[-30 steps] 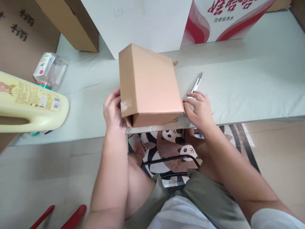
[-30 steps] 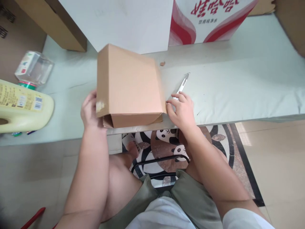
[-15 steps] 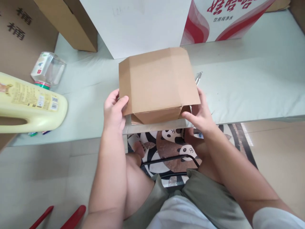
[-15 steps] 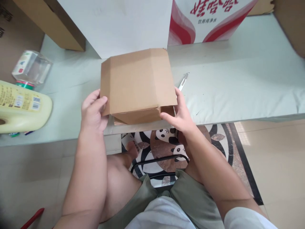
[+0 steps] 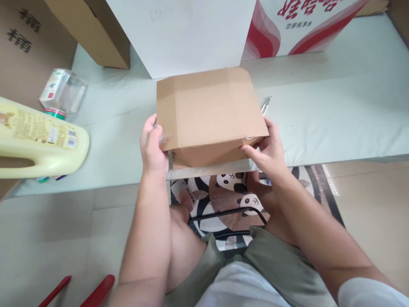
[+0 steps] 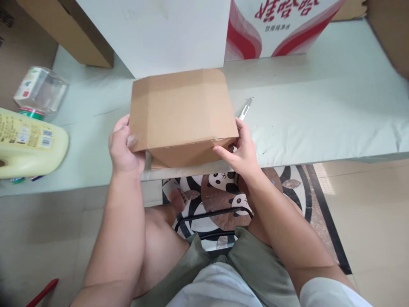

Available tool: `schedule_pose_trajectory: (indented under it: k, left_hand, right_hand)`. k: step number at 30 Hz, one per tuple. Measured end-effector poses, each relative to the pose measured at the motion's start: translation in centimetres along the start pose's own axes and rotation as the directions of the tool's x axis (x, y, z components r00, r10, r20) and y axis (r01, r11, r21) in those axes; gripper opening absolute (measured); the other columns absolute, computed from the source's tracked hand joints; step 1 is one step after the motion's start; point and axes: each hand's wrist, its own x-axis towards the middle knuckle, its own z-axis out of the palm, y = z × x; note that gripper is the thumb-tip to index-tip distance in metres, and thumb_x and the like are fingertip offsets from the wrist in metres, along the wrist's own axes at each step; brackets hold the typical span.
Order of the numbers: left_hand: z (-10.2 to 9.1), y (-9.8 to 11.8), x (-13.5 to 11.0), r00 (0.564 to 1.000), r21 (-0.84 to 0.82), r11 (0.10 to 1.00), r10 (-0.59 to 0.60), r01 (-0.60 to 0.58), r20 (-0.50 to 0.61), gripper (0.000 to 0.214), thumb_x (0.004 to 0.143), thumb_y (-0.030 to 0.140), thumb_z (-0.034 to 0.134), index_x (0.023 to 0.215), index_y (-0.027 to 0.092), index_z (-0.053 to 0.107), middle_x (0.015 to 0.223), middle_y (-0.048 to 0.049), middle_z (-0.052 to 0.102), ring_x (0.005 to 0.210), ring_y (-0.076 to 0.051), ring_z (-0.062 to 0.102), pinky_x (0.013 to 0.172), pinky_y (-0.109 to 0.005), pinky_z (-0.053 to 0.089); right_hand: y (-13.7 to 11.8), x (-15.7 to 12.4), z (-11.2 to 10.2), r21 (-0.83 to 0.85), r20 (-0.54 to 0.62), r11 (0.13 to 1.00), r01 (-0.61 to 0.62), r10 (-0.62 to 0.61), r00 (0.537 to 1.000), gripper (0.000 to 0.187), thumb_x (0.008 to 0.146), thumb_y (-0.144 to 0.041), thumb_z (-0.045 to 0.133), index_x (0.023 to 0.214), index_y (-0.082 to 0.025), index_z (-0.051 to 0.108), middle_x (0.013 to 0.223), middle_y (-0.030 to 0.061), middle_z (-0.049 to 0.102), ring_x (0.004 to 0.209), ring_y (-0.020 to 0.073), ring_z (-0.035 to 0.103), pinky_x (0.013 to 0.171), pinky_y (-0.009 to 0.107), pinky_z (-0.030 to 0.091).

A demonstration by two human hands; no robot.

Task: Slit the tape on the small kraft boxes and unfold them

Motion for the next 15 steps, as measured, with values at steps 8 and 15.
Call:
schedule_pose_trajectory:
  k: [8, 15]
  left_hand:
    - [-0.1, 0.5, 0.0, 0.996, 0.007, 0.997, -0.078, 0.078, -0.038, 0.039, 0.084, 0.045, 0.063, 0.112, 0.02, 0.074, 0.103, -0.0063, 0.077, 0.115, -0.03, 0.071, 0.095, -0.039, 0.057]
    - [-1.5, -0.1, 0.8, 0.999, 0.245, 0.969, -0.038, 0.042, -0.022, 0.045, 0.068, 0.021, 0.078, 0.113, 0.023, 0.072, 0.133, -0.0071, 0.072, 0.138, -0.029, 0.059, 0.115, -0.04, 0.048]
  right_hand:
    - [-1.0, 0.5, 0.4, 0.326, -0.142, 0.912, -0.248, 0.306, 0.941, 0.042, 0.082, -0.062, 0.074, 0.077, -0.024, 0.056, 0.068, -0.0037, 0.05, 0.057, 0.0098, 0.048, 0.05, 0.023, 0.042]
    - [-1.8, 1.2, -0.8, 0.435, -0.314, 0.89, -0.138, 0.293, 0.903, 0.036, 0.071, -0.048, 0.081, 0.069, -0.022, 0.055, 0.065, -0.0034, 0.048, 0.059, 0.0103, 0.044, 0.053, 0.024, 0.037]
